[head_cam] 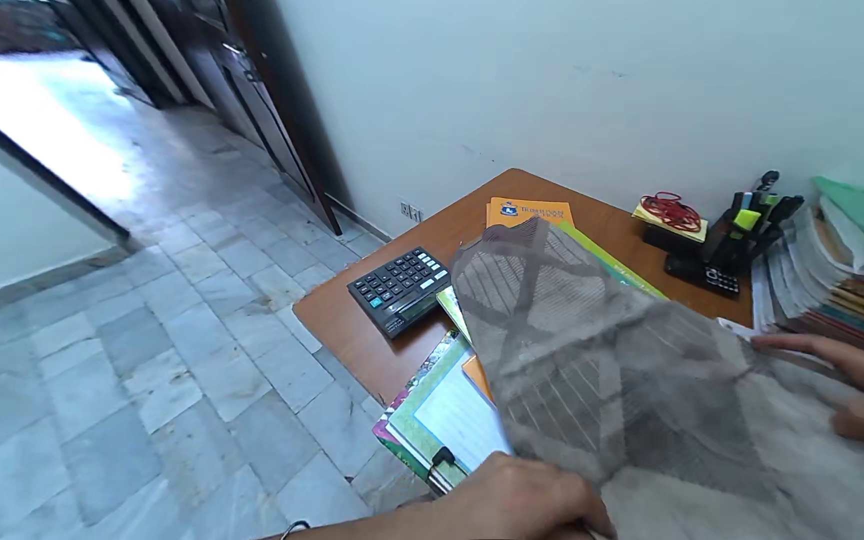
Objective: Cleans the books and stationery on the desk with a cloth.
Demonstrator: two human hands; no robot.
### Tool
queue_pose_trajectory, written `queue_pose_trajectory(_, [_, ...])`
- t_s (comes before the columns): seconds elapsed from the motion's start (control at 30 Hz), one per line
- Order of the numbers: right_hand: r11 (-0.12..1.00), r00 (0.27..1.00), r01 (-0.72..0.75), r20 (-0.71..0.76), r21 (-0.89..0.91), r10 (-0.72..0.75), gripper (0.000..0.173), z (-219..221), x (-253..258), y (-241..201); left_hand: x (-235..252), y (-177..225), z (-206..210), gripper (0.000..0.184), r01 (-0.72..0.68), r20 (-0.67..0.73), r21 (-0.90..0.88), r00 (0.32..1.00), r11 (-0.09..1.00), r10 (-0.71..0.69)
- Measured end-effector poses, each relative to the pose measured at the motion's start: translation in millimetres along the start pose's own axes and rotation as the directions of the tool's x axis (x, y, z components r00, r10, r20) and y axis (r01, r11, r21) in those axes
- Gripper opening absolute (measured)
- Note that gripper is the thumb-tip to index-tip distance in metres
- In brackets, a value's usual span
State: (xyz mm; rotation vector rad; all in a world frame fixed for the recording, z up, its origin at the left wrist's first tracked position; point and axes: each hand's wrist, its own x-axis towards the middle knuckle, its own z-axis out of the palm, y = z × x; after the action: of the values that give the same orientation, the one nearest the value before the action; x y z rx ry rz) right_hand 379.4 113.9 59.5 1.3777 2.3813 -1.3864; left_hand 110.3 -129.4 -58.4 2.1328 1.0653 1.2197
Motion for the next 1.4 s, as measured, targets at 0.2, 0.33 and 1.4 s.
queue_pose_trajectory(0.2, [0.987,0.996,0.050,0.066,0.152,-0.060,0.062,-10,-5,-23,9,20,-14,0.019,0.073,-0.054,-0.237,0.995,0.969,-0.088])
queue_pose_trajectory(0.33, [0.903,0.986,0.159,-0.109,0.398,-0.125,0.040,1,34,-52,9,10,-42,0.015,0.284,-0.356,-0.305,0.851,0.909,-0.385])
queue_pose_trajectory(1.4, [0.233,0.312,0.625,-0.036,-0.745,-0.949,0.041,170,84,-71,15,-21,13,0.060,0.105,-0.007,0.639,0.991,0.762,-0.131])
